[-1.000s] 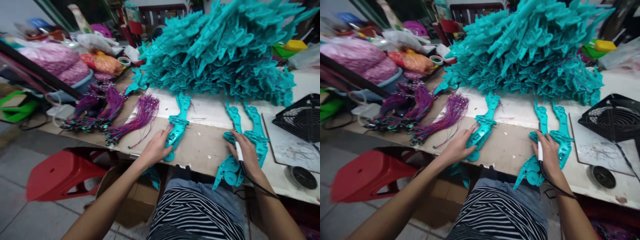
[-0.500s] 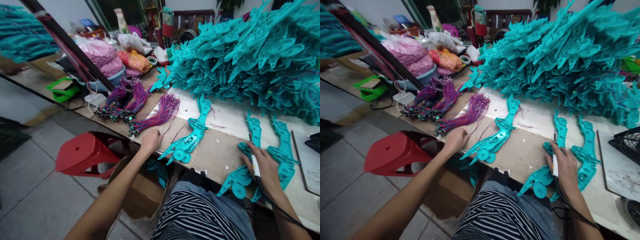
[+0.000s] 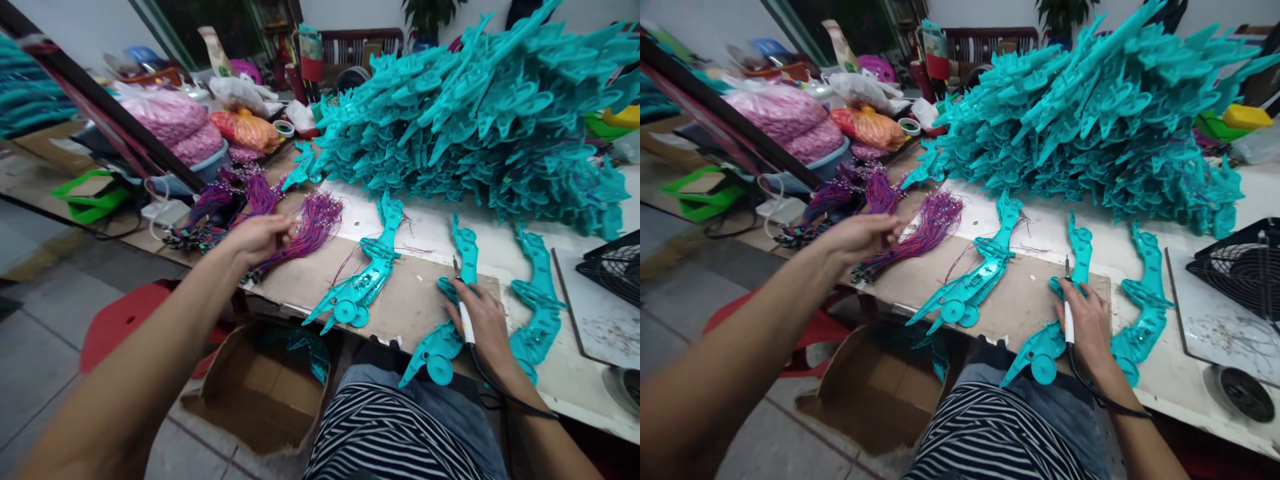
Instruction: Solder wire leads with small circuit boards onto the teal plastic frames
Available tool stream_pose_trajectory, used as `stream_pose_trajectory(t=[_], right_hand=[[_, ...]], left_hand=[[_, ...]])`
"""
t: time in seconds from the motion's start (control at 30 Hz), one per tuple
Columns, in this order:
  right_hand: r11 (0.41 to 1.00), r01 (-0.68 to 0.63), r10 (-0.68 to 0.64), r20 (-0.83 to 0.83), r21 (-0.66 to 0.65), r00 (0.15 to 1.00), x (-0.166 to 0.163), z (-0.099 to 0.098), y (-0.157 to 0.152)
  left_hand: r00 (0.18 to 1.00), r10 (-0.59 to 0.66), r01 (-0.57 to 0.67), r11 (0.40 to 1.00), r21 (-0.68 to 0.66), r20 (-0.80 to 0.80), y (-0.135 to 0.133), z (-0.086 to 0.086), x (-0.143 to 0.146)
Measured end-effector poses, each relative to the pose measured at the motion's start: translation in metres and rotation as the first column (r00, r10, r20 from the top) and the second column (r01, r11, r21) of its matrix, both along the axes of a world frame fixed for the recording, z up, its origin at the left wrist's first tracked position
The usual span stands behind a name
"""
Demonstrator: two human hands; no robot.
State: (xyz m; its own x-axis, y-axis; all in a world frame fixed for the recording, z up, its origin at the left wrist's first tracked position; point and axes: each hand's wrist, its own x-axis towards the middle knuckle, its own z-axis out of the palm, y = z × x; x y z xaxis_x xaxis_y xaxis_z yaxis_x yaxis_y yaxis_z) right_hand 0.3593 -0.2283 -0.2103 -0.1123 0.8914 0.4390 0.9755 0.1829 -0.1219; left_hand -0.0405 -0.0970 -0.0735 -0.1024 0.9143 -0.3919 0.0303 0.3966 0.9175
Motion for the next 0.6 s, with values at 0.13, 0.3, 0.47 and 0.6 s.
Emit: stream_pose_trajectory(t=[0.13,0.3,0.47,0.6], right_hand=[[1.0,-0.005,0.005,0.001,-0.012,1.0,-0.004,0.0,-0.002],[1.0,-0.002,0.002,-0.003,-0.024,1.0,-0.007,-0.001,-0.004],[1.0,-0.016,0.015,-0.038,-0.017,0.999,-0.006,-0.002,-0.004],[1.0,-0.022,0.021,-0.067,-0.009,0.998,-0.004,-0.002,-0.003]], left_hand=[[0.995,0.095,-0.101,0.943,0.316,0.035,0.036,0.068,0.018],[0.949,0.146,0.031,0.839,0.543,-0.28,0.067,0.113,0.04],[0.736,0.32,0.166,0.769,0.617,-0.597,0.087,0.125,0.048],[0.611,0.399,0.162,0.782,0.602,-0.684,0.085,0.127,0.048]])
